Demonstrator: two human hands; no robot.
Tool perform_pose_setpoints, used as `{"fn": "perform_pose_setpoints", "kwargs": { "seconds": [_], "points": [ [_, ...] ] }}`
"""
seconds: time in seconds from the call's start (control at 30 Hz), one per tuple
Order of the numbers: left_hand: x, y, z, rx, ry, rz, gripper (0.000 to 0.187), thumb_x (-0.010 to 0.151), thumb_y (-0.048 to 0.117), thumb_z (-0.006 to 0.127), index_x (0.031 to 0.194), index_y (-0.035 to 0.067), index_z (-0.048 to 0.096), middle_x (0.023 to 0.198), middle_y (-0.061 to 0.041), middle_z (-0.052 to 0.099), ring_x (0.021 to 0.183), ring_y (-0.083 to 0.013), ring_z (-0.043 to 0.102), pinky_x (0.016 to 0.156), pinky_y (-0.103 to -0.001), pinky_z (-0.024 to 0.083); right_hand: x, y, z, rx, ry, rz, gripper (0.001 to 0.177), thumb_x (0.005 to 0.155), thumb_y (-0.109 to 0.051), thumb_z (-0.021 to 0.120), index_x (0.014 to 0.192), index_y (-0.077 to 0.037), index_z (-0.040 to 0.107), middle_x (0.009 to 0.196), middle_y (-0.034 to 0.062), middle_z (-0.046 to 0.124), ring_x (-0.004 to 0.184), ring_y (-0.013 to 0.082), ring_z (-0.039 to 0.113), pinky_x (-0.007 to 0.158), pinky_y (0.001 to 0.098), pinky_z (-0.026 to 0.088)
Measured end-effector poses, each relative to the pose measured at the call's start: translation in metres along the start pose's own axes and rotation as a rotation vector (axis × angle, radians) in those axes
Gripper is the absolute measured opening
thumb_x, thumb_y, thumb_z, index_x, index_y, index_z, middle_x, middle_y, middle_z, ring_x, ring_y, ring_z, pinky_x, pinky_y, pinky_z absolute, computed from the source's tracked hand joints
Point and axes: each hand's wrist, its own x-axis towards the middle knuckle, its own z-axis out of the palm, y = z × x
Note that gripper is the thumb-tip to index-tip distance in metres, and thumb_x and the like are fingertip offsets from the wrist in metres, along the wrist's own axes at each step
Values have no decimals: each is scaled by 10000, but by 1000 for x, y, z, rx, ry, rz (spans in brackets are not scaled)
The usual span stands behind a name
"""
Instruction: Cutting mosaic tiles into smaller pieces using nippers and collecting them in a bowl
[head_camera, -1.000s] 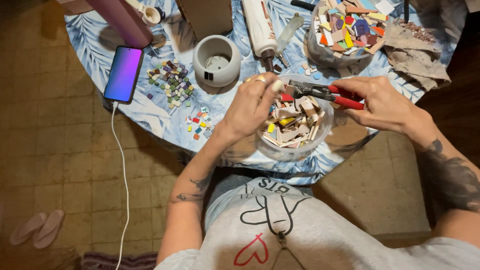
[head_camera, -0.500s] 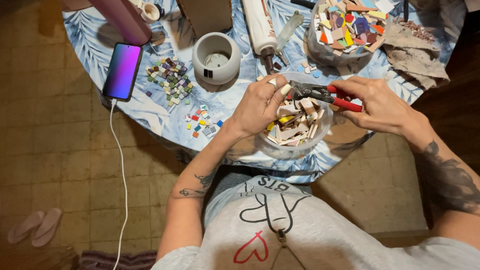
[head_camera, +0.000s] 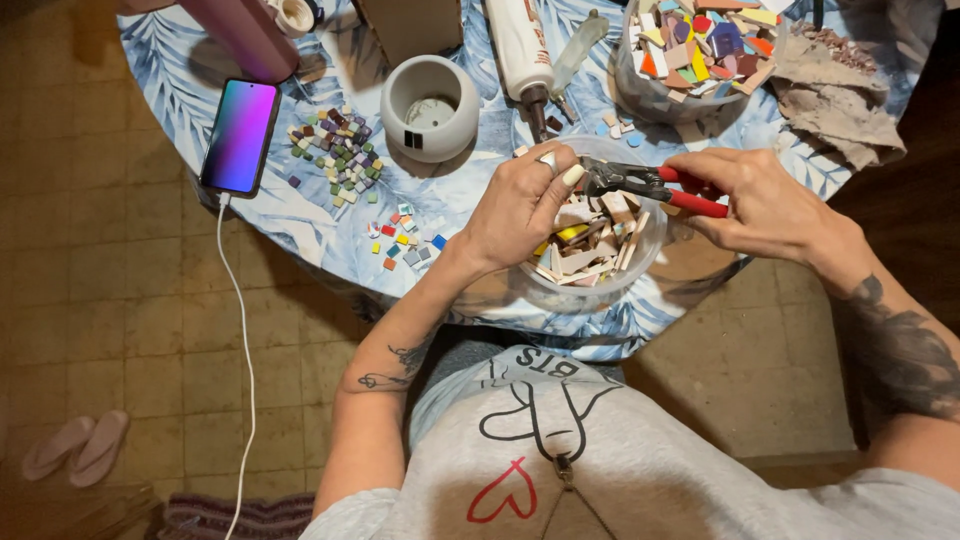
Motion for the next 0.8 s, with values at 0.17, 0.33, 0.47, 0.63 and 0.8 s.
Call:
{"fn": "perform_pose_setpoints", "kwargs": {
  "seconds": [0.17, 0.33, 0.47, 0.63, 0.8],
  "points": [
    [0, 0, 1, -47, 16, 7, 258, 902, 176, 304, 705, 33, 390, 686, -54, 416, 626, -196, 430, 607, -314, 350, 1, -6, -1, 36, 11, 16, 394, 644, -88, 544, 1032, -21, 539, 831, 118, 619, 633, 231, 560, 582, 317, 407],
    [0, 1, -1, -58, 5, 18, 257, 898, 158, 310, 688, 29, 385, 673, -53, 407, 619, -196, 420, 596, -319, 343, 0, -5, 0, -2, 26, -28, 482, 645, -118, 576, 1107, 8, 518, 975, 177, 595, 782, 295, 578, 666, 371, 433],
    [-2, -1, -2, -8, 7, 12, 257, 899, 182, 297, 722, 32, 407, 715, -73, 458, 661, -218, 470, 634, -323, 369, 2, -5, 2, -11, 40, -45, 505, 645, -124, 608, 1123, 3, 506, 948, 172, 584, 752, 303, 565, 646, 367, 416],
    [-4, -2, -2, -21, 19, 8, 229, 894, 162, 311, 728, 40, 410, 721, -72, 460, 665, -221, 466, 641, -324, 366, 2, -7, 2, 5, 15, -10, 473, 663, -127, 591, 1109, 5, 506, 921, 166, 593, 712, 283, 567, 620, 362, 429],
    [-7, -3, -1, -51, 23, 11, 254, 899, 189, 311, 749, 30, 440, 760, -81, 504, 746, -238, 518, 676, -331, 398, 4, -16, 0, 33, -20, 43, 347, 691, -125, 543, 1030, -52, 525, 796, 110, 599, 606, 232, 528, 562, 320, 382]
  ]
}}
